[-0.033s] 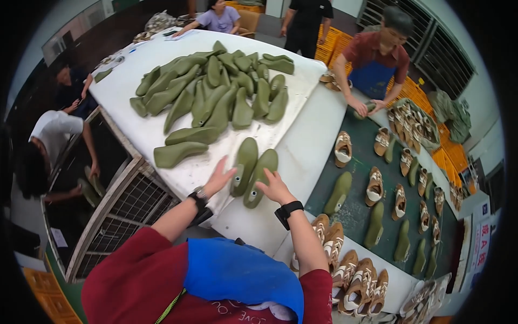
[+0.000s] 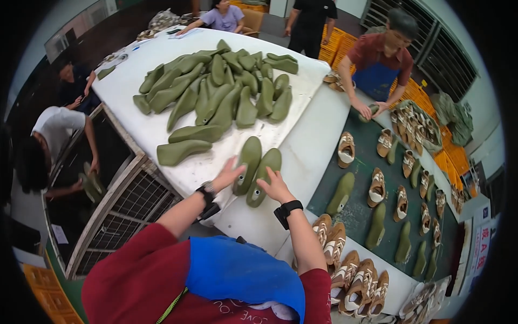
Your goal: Inspecting and organizing finished shoes and shoe lasts on a production line conveyor belt.
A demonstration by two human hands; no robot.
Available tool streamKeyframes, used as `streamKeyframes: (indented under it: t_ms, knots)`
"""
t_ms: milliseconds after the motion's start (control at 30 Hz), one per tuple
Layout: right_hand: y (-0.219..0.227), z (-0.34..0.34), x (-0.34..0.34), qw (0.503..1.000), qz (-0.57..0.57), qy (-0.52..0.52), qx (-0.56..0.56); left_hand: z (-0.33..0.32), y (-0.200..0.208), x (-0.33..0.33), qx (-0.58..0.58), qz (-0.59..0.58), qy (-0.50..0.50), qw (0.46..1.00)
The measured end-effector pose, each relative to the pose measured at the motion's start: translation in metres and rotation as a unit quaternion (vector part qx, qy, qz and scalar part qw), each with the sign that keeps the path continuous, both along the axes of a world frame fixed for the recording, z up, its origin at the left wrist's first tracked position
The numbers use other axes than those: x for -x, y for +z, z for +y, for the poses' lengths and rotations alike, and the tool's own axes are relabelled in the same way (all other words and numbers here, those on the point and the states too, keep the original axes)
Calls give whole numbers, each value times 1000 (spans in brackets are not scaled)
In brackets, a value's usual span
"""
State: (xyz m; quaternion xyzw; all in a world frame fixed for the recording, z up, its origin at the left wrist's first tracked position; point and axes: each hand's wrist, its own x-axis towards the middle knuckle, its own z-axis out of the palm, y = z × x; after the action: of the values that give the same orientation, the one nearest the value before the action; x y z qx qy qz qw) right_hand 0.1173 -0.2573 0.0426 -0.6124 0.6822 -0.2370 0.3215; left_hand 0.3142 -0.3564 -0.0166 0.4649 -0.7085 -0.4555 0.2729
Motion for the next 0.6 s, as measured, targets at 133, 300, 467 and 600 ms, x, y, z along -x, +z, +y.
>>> streamKeyframes:
  t_ms: [133, 300, 467, 600]
  knots:
    - [-41, 3, -11, 987, -128, -65, 69, 15, -11, 33, -141, 74, -11, 987]
    - [-26, 38, -17, 975, 98, -197, 6, 58, -7, 27, -212, 60, -233, 947]
    - [-13, 57, -15, 963, 148, -224, 26, 9, -8, -42, 148, -120, -173, 966]
    - [-5, 57, -16, 959, 152, -241, 3, -72, 18, -143, 294, -462, 102, 831]
